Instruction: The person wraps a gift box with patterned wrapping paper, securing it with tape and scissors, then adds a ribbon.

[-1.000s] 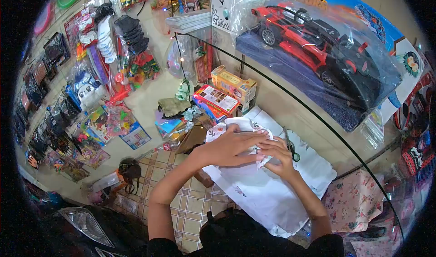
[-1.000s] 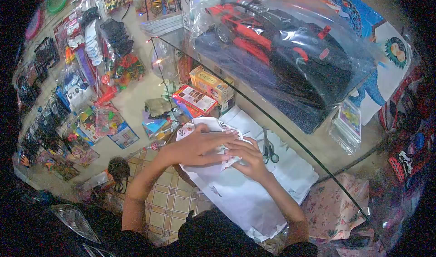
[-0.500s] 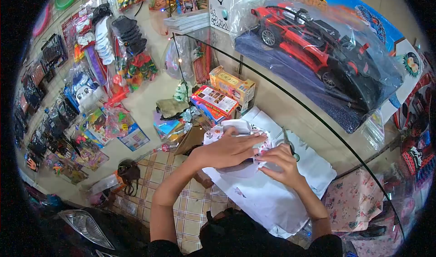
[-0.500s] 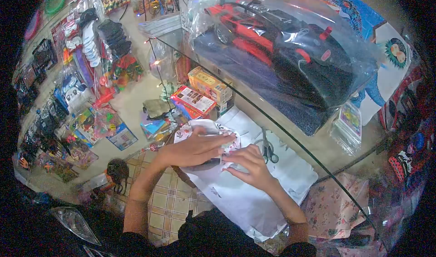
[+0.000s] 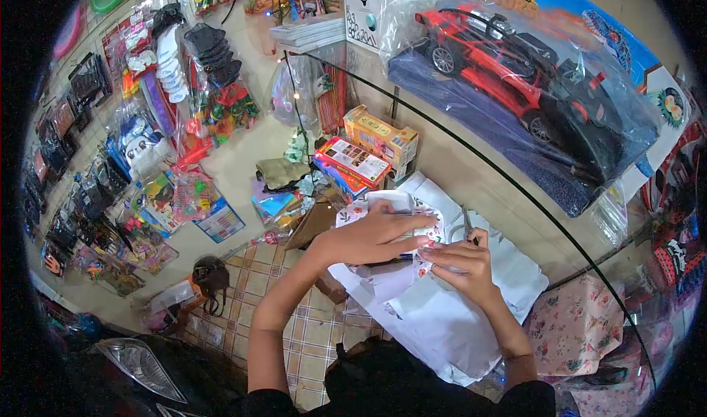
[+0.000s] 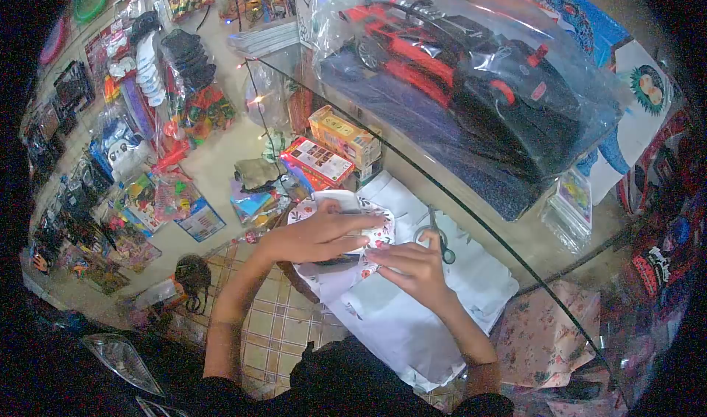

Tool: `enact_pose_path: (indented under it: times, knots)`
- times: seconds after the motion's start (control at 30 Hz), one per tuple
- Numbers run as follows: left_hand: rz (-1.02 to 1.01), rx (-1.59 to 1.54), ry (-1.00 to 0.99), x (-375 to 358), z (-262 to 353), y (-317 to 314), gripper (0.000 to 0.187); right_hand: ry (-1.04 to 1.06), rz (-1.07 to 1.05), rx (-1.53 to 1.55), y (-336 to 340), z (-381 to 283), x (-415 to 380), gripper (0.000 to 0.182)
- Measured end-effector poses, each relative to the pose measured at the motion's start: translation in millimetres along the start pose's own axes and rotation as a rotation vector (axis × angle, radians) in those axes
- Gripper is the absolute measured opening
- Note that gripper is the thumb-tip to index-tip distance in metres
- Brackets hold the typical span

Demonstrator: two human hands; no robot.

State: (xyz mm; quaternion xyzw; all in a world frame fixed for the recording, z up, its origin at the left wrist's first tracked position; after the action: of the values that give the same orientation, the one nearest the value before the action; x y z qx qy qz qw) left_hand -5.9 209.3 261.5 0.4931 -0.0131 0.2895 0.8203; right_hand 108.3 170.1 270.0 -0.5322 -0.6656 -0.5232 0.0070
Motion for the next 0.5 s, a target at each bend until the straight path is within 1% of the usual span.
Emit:
enact_pose_path:
  times: [0.03, 0.13, 0.2, 0.27, 0.37, 0.4, 0.5]
  knots:
    - [0.021, 0.012, -0.02, -1.3, 4.3, 3.1, 0.052, -0.005, 0.007, 0.011, 0.6, 1.1, -0.3, 0.028]
    - [0.231, 0.209, -0.23, -12.6, 56.8, 27.2, 0.049, -0.022, 0.012, 0.022, 1.5, 4.5, -2.7, 0.026]
    - [0.256, 0.364, -0.194, -13.8, 80.7, 24.2, 0.048, -0.03, -0.007, 0.006, 1.1, 5.9, -2.7, 0.024]
    - [0.268, 0.54, -0.152, -11.5, 89.6, 9.4, 0.048, -0.05, 0.018, 0.032, 1.4, 8.7, -2.3, 0.021]
    - [0.254, 0.644, -0.086, -9.5, 85.4, -10.7, 0.044, -0.076, 0.049, 0.051, 2.5, 11.7, -1.2, 0.02]
    - [0.3, 0.678, -0.091, -9.6, 87.0, -9.9, 0.041, -0.085, 0.059, 0.053, 3.6, 12.7, -1.2, 0.02]
    - [0.269, 0.697, -0.095, -9.8, 94.1, -8.2, 0.039, -0.102, 0.066, 0.069, 3.2, 15.7, -2.8, 0.02]
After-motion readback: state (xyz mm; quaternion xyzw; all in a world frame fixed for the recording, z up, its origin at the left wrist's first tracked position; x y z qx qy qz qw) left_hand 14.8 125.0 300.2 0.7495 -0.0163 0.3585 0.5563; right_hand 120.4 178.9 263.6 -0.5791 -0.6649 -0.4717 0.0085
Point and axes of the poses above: each hand's wrist, its own x-axis towards the middle knuckle, its own y-axis out of the back of the hand, z = x × y, the point moved 10 cm from there along x, towards the middle knuckle, and after that the axes turned 10 degrees about -y, right-handed, at the moved point
